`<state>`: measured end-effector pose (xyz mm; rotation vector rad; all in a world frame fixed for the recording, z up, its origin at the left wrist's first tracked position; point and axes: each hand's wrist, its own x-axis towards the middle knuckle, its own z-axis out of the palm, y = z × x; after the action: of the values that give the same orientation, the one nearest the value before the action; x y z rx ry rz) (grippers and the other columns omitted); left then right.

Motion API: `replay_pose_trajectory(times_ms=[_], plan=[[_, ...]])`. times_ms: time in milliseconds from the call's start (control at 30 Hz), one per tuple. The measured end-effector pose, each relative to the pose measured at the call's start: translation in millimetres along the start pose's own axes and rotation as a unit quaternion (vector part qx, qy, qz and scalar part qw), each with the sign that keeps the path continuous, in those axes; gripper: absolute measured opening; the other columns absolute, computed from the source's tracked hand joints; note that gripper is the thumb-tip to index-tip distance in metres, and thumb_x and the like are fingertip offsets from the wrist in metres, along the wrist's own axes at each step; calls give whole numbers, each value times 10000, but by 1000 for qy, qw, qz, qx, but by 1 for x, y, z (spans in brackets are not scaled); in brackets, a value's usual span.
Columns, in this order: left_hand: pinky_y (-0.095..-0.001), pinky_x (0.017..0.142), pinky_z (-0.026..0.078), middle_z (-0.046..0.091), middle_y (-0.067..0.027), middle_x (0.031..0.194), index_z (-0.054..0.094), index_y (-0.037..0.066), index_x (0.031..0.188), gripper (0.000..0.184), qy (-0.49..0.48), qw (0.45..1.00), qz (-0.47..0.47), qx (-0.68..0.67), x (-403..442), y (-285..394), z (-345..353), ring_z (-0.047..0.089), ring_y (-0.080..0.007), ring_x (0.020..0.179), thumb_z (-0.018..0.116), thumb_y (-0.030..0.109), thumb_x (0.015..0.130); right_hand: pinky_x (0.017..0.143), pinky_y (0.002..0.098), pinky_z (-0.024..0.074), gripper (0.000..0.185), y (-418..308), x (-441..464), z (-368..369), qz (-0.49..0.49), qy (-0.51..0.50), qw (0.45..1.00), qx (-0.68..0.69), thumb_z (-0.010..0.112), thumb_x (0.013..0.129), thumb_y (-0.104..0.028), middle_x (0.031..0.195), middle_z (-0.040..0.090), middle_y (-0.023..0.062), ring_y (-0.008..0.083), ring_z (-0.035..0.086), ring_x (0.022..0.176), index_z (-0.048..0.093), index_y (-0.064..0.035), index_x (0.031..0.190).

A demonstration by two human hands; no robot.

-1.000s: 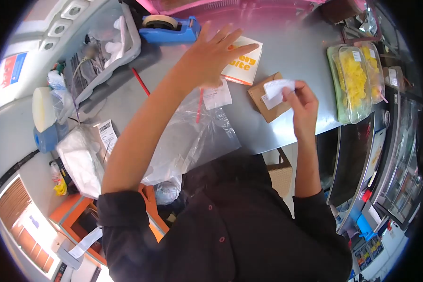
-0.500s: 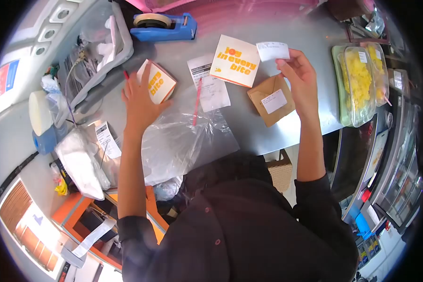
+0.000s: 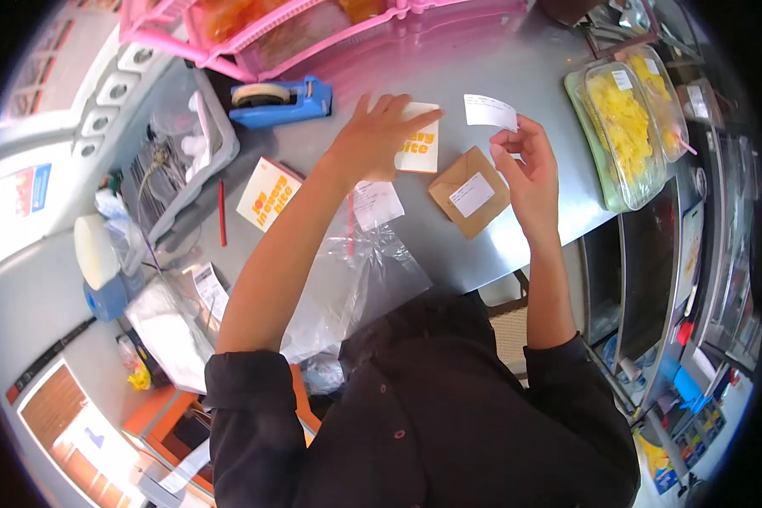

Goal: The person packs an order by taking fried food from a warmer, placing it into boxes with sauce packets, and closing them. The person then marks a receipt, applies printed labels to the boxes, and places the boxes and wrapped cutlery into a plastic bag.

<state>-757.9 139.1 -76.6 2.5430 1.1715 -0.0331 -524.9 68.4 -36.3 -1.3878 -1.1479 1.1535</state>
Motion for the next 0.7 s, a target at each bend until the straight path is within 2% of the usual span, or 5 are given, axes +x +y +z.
replay_pose_trajectory(times_ms=[133, 167, 300, 500, 700], plan=[[-502, 1090, 341, 505, -174, 1334, 366, 248, 1535, 1085, 104, 983, -49, -143, 1, -18, -7, 428, -378, 1306, 845, 170, 565, 801, 283, 506, 502, 11, -6, -12, -15, 28, 999, 15, 682, 903, -58, 1051, 593, 37, 125, 572, 964, 487, -32, 1365], [-480, 1107, 354, 482, -189, 1388, 350, 197, 1546, 1089, 63, 977, -131, -154, -5, -9, -29, 414, -382, 1335, 828, 167, 568, 805, 286, 511, 549, 13, -7, -9, -18, 23, 999, 35, 689, 896, -47, 1073, 597, 45, 132, 576, 979, 460, -36, 1394], [-419, 1126, 379, 426, -198, 1462, 276, 95, 1571, 1134, 113, 890, -116, -426, -24, -5, -64, 434, -332, 1362, 829, 141, 582, 884, 346, 552, 875, 5, -5, 28, -48, -29, 990, 127, 732, 850, 9, 1301, 555, 125, 205, 585, 1097, 226, -93, 1557], [-386, 1115, 388, 441, -161, 1440, 241, 80, 1581, 1106, 102, 836, -138, -522, -52, 51, -125, 465, -268, 1345, 814, 72, 635, 1020, 464, 533, 1195, -22, 4, 71, -73, -159, 916, 361, 779, 796, 47, 1556, 294, 217, 324, 491, 1334, -64, -200, 1605], [-357, 1059, 428, 512, -129, 1379, 309, 52, 1548, 969, 80, 828, -156, -533, -78, 65, -155, 534, -219, 1249, 783, 124, 706, 1056, 452, 501, 1193, -33, -3, 70, -100, -183, 881, 425, 752, 789, 81, 1557, 295, 240, 338, 452, 1378, -57, -228, 1610]])
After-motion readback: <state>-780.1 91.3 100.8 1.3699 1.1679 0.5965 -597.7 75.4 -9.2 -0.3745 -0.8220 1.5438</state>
